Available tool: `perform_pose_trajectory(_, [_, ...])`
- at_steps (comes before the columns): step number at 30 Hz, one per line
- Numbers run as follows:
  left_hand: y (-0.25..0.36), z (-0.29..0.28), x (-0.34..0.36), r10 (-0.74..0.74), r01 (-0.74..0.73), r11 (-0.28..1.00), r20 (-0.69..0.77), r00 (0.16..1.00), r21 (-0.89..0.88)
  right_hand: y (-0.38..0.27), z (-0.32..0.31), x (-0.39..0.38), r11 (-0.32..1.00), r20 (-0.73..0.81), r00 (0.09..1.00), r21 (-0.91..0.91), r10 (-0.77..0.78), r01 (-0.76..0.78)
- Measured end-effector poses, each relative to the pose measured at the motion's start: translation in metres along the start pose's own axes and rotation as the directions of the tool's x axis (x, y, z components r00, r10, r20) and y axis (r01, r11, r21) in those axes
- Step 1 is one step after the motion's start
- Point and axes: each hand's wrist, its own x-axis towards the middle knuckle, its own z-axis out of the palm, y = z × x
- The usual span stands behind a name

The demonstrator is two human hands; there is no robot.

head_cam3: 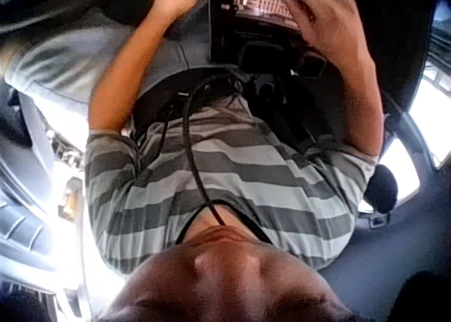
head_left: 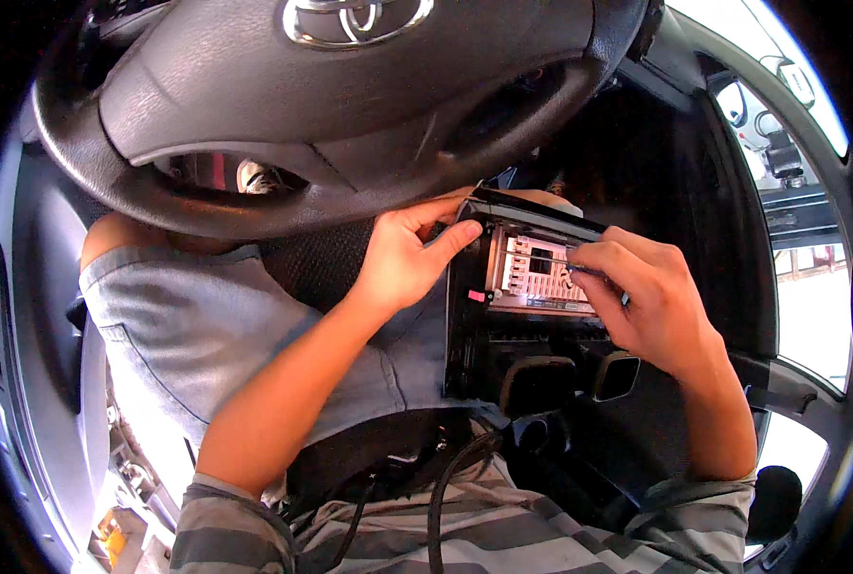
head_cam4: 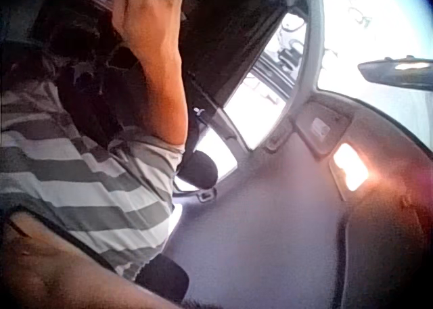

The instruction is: The person works on the internal wiring of a car stereo head unit and assembles the front panel housing using a screwdriver.

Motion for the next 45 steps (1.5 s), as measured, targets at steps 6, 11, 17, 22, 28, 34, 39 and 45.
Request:
perform_pose_trajectory(6, [-0.001,0.0,-0.003,0.057,-0.057,0.998,-0.004,0.998,-0.006,-0.008,0.003,0.013,0.995,0.004,0.996,-0.041,-0.086,0.086])
perform_pose_trajectory(11, [0.0,-0.001,-0.004,0.05,-0.049,0.996,-0.008,0.999,0.078,-0.01,0.004,0.019,0.995,0.03,0.996,-0.046,-0.084,0.085])
perform_pose_trajectory(17, [-0.004,0.0,-0.003,0.049,-0.048,0.997,-0.022,0.999,0.056,-0.012,0.009,0.023,0.998,0.036,0.998,-0.043,-0.042,0.043])
perform_pose_trajectory(22, [-0.003,-0.001,-0.002,0.056,-0.056,0.995,-0.001,0.998,0.082,-0.009,0.01,0.02,0.999,0.055,0.998,-0.049,0.007,-0.004])
perform_pose_trajectory(28, [-0.003,0.0,-0.002,0.079,-0.078,0.996,-0.009,0.997,0.052,-0.007,0.011,0.02,0.999,0.028,0.999,-0.038,-0.035,0.036])
perform_pose_trajectory(34, [0.002,-0.007,-0.005,0.12,-0.126,0.981,0.049,0.992,0.148,-0.006,0.009,0.021,0.998,0.025,0.998,-0.036,-0.051,0.052])
perform_pose_trajectory(39, [0.004,-0.008,-0.005,0.213,-0.223,0.957,0.071,0.974,0.187,-0.007,0.007,0.021,0.999,0.034,0.999,-0.023,-0.025,0.026])
perform_pose_trajectory(45, [0.003,-0.005,-0.005,0.26,-0.264,0.931,0.051,0.964,0.25,-0.009,0.006,0.023,0.998,0.027,0.999,-0.036,-0.044,0.045])
